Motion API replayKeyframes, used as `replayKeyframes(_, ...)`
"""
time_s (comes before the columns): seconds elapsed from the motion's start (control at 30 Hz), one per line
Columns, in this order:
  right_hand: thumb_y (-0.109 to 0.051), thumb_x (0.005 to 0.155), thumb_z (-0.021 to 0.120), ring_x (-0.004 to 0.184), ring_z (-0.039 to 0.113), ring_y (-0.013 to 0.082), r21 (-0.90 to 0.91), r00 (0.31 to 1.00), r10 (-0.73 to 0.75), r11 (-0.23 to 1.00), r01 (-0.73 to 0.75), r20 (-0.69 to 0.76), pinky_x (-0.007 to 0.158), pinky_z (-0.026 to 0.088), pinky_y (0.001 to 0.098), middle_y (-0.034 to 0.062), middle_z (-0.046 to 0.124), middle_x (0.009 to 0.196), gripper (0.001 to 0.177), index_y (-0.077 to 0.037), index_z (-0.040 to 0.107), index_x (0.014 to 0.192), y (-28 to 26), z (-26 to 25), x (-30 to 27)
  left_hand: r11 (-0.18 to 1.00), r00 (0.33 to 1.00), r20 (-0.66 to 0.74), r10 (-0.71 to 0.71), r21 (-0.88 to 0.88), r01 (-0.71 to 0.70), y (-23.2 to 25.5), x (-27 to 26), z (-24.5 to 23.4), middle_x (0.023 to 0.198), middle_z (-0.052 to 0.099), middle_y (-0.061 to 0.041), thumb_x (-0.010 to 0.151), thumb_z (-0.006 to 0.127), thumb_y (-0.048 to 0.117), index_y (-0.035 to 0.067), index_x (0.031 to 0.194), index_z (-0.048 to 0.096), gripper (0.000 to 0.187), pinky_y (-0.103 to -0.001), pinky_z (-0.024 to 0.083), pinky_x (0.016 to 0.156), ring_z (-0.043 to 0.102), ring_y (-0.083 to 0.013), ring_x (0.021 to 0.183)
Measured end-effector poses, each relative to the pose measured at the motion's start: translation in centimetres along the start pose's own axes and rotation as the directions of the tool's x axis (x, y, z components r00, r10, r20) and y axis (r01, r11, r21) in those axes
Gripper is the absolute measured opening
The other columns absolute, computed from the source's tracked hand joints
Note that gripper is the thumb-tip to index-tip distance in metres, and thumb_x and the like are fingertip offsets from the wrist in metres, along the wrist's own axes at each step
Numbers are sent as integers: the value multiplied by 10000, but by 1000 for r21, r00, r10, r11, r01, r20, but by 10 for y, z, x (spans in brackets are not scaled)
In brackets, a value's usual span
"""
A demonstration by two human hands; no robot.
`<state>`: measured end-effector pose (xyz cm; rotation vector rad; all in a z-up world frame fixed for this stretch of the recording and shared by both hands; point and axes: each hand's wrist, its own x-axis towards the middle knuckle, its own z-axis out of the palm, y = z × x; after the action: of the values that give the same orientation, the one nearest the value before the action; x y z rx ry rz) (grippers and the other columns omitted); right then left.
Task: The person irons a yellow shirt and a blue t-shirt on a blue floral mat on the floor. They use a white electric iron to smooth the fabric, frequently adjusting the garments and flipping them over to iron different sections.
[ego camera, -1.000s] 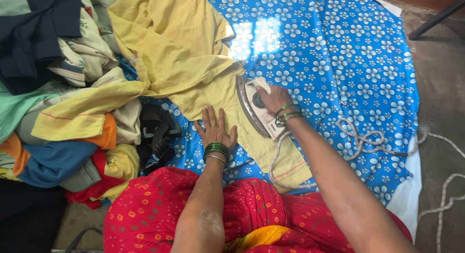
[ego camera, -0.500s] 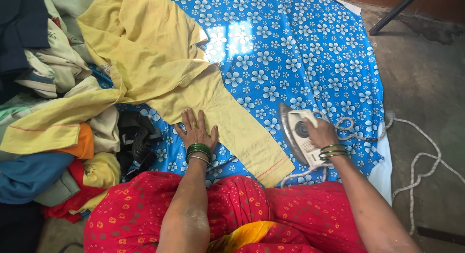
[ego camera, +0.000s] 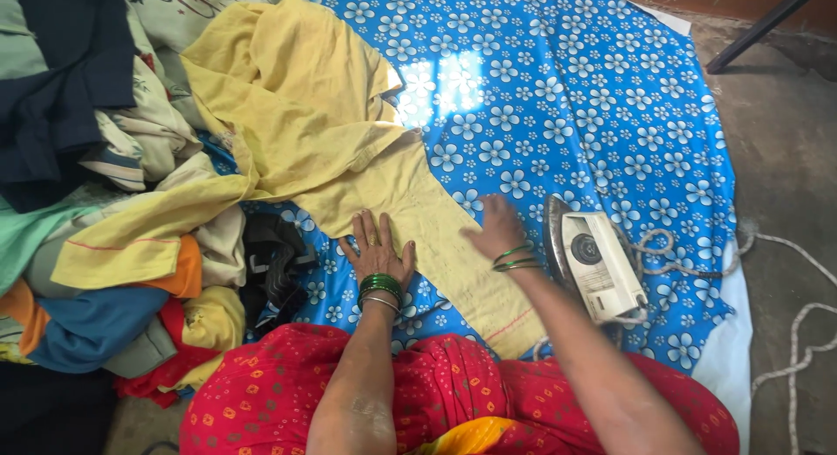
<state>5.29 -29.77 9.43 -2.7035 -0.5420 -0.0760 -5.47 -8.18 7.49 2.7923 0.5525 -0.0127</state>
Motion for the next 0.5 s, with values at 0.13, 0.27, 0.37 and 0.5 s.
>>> replayKeyframes(0.13,-184,788,765,1121,617,374,56,998,48,997,-50,47,907,510,455,164,608,1205,485,-69,619,1237,-24,38,-27,999,998,-60,-5,-55,2,-7,3,16,1675,207,-119,929,511,508,126,1514,394,708,-640,35,1212,82,-302,1572)
replayKeyframes(0.27,-99,834,680,1012,684,370,156,962,-82,987,42,259,902,543,452,173,714,1059,273,-63,693,1104,-35,26,-43,987,984,-177,-20,-159,-8,-19,11,35,1615,313,-160,915,607,390,87,1503,424,686,-613,84,1242,204,-323,1546)
replayKeyframes(0.37,-120,832,666,919,726,290,323,814,-222,945,45,537,836,563,416,163,748,992,276,-49,680,1099,-52,-28,-67,885,864,-440,-243,-465,12,-23,29,41,1615,328,-247,854,623,273,49,1548,396,764,-554,192,1223,252,-366,1524)
replayKeyframes(0.5,-173,904,662,934,706,204,698,541,-624,710,91,564,822,558,365,127,745,1044,284,-37,679,1153,-67,-125,-119,624,692,-461,-555,-781,-20,-36,66,32,1543,321,-319,847,692,195,-17,1566,275,858,-501,294,1187,343,-431,1423)
